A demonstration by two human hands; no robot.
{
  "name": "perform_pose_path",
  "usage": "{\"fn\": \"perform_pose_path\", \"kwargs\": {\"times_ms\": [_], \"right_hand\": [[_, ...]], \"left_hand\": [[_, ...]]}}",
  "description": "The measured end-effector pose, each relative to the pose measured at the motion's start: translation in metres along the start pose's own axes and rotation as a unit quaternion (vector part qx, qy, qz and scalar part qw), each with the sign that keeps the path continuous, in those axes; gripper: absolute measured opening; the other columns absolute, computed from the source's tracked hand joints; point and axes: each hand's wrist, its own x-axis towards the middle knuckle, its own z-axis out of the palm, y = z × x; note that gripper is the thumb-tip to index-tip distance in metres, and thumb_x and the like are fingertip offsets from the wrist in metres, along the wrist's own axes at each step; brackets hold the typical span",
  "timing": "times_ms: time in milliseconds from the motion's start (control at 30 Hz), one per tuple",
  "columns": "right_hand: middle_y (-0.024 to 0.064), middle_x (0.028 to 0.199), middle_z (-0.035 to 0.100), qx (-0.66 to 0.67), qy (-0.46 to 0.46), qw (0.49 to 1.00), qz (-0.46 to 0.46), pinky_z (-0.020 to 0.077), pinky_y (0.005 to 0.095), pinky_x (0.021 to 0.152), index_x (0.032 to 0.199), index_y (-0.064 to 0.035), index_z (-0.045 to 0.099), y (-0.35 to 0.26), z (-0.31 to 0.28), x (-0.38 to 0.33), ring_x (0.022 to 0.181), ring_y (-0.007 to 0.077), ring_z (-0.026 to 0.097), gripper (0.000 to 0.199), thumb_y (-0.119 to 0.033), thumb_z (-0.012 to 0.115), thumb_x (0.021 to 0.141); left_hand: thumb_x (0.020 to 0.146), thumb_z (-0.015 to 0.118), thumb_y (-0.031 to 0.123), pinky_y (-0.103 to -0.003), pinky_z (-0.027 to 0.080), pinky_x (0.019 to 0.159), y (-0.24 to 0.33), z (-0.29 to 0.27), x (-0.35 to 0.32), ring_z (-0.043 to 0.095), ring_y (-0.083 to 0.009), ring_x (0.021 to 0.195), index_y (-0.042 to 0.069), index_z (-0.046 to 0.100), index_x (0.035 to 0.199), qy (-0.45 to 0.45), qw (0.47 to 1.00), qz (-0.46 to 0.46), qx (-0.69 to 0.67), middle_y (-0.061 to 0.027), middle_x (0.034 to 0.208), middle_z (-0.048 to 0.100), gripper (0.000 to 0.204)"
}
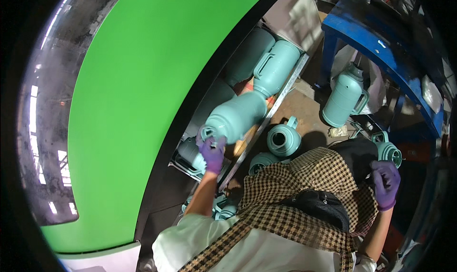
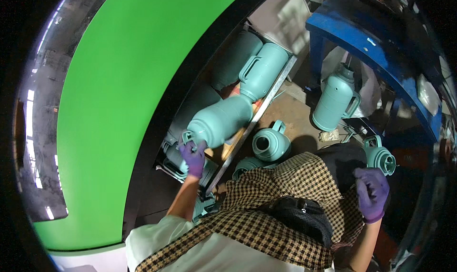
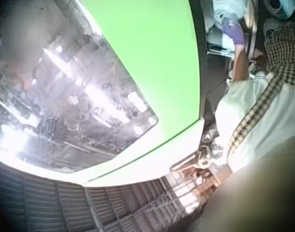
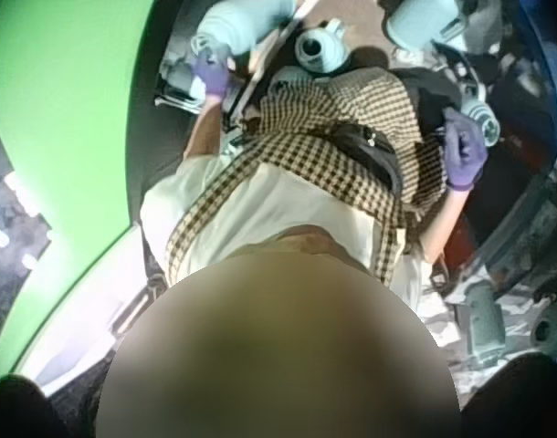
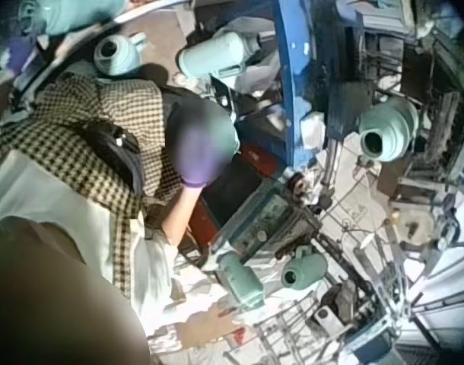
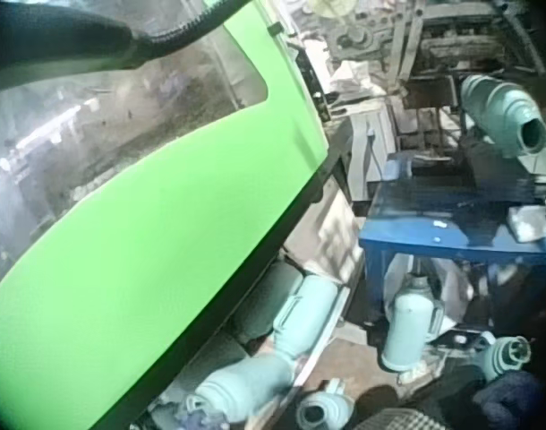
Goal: The person assembles light green thermos bottles by inserting white plastic stoppers into the openings and placing them into a cardboard box. The person also handles the thermoses to place them on a nearby table.
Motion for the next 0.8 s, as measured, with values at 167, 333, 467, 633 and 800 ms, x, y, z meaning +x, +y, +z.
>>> {"fn": "perform_pose_path", "kwargs": {"times_ms": [167,333,467,633,800], "right_hand": [[0.0143,0.099,0.070,-0.005,0.022,0.995,-0.102,0.0517,0.0350,0.079,0.113,-0.0014,0.070,-0.032,0.037,0.052,0.087,0.0293,0.066,0.026,-0.006,0.069,0.088],[0.0105,0.096,0.070,0.208,-0.113,0.964,0.121,0.0534,0.0301,0.077,0.139,-0.0051,0.058,-0.108,0.041,0.082,0.083,0.0187,0.068,0.058,-0.018,0.075,0.085],[0.0211,0.118,0.070,0.053,0.099,0.993,-0.039,0.0551,0.0358,0.090,0.134,-0.0032,0.060,-0.090,0.036,0.071,0.105,0.0320,0.071,0.045,-0.017,0.070,0.092],[0.0200,0.117,0.070,0.031,0.186,0.982,0.012,0.0553,0.0348,0.088,0.128,0.0003,0.061,-0.059,0.040,0.035,0.103,0.0302,0.071,0.032,-0.008,0.064,0.096],[0.0183,0.126,0.062,-0.231,0.201,0.939,-0.159,0.0560,0.0352,0.083,0.128,-0.0084,0.062,-0.062,0.024,-0.004,0.097,0.0306,0.069,0.054,-0.015,0.078,0.077]], "left_hand": [[0.059,0.095,0.025,-0.053,0.043,0.108,0.170,0.003,0.053,0.058,-0.0450,0.120,0.012,0.063,0.093,-0.226,0.894,0.386,0.018,-0.0218,0.128,0.060,0.048],[0.063,0.090,0.032,-0.051,0.041,0.113,0.265,0.048,0.076,0.061,-0.0359,0.121,0.009,0.061,0.129,-0.326,0.797,0.477,-0.175,-0.0126,0.128,0.065,0.076],[0.064,0.089,0.038,-0.049,0.034,0.116,0.316,0.088,0.065,0.039,-0.0436,0.138,0.004,0.055,0.132,-0.429,0.775,0.441,-0.144,-0.0185,0.142,0.050,0.083],[0.059,0.090,0.049,-0.053,0.032,0.115,0.330,0.138,0.017,0.035,-0.0452,0.141,0.004,0.047,0.144,-0.305,0.844,0.408,-0.170,-0.0244,0.151,0.039,0.105],[0.060,0.089,0.043,-0.048,0.044,0.105,0.317,0.154,0.038,0.058,-0.0356,0.123,0.008,0.061,0.121,-0.352,0.779,0.463,-0.236,-0.0124,0.126,0.064,0.075]]}}
